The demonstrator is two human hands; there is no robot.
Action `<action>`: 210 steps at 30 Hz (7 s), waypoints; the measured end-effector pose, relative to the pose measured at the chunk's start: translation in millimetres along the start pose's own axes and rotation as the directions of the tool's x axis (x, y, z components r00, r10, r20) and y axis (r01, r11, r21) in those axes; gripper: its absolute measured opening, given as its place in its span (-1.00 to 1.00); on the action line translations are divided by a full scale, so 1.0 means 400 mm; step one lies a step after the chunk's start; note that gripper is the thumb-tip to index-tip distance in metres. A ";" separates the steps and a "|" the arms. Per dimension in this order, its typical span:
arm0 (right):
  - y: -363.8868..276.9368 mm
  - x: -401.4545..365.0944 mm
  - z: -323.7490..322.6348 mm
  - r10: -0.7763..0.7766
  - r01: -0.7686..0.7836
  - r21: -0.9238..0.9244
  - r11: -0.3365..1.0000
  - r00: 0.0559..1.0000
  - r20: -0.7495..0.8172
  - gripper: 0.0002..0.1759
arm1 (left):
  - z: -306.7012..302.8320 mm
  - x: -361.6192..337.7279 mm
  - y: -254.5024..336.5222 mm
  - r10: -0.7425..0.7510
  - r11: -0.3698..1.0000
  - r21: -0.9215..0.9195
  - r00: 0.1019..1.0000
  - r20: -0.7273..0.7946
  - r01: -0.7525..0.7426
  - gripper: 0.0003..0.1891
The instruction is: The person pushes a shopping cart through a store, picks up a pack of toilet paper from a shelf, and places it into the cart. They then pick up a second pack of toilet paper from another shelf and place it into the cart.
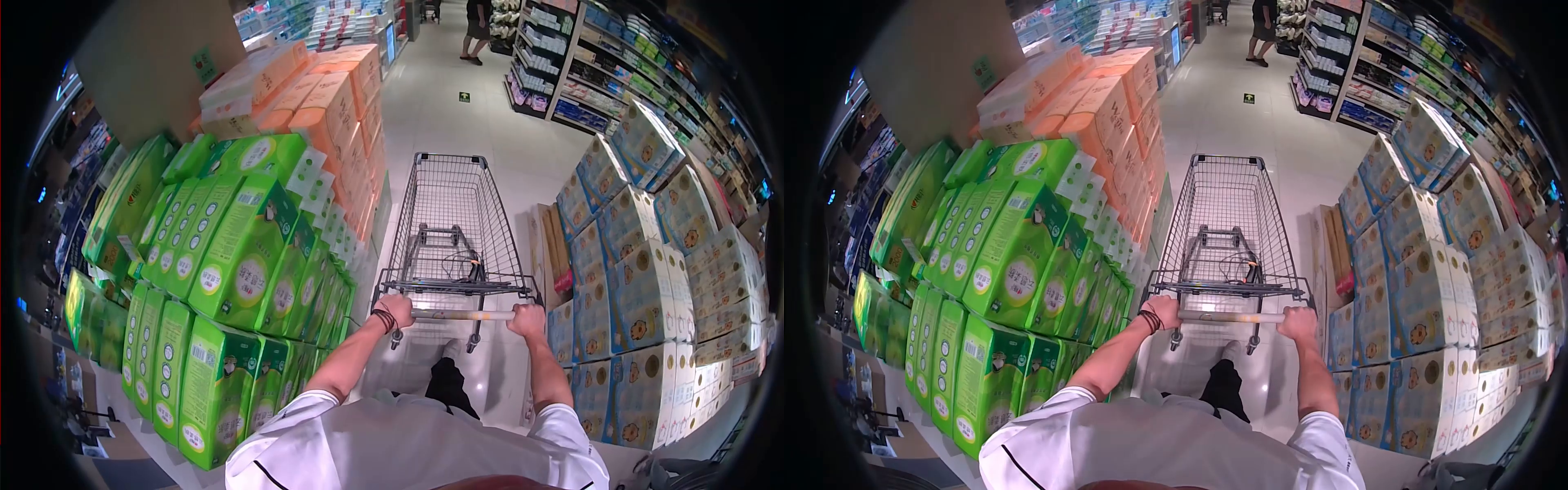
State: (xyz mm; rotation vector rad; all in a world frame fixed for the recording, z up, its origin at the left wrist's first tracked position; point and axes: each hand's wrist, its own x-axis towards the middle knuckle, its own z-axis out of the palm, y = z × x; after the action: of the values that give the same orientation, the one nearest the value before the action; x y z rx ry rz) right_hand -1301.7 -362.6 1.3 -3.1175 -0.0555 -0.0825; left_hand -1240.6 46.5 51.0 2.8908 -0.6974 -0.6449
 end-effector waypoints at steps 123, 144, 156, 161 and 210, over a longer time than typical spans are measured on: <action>0.054 4.113 0.169 -0.876 0.877 0.049 0.477 0.479 -0.053 -0.85 | -1.324 2.671 -1.074 -0.784 0.545 -0.416 0.619 0.056 0.728 -0.56; -0.550 4.524 0.236 -0.966 0.968 0.081 0.240 0.246 -0.078 -0.86 | -1.465 2.672 -1.531 -0.873 0.301 -0.552 0.458 0.169 0.778 -0.62; -1.130 4.793 0.273 -0.974 0.988 0.148 0.035 0.067 -0.216 -0.88 | -1.541 2.635 -2.010 -0.954 0.146 -0.503 0.256 0.156 0.852 -0.64; -1.394 4.902 0.271 -0.984 0.990 0.141 0.024 0.049 -0.173 -0.83 | -1.563 2.616 -2.261 -0.972 0.081 -0.489 0.177 0.154 0.868 -0.65; -3.212 5.438 0.354 -0.989 0.991 0.130 0.042 0.060 -0.135 -0.86 | -1.754 2.170 -4.113 -0.972 0.067 -0.435 0.158 0.175 0.898 -0.65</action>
State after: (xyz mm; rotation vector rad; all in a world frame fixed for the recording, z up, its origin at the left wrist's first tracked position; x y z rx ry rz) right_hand 830.0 1000.6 3.3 -2.1133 -2.0906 -0.0876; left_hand 436.8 1113.7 43.6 2.4415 1.4407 -0.4651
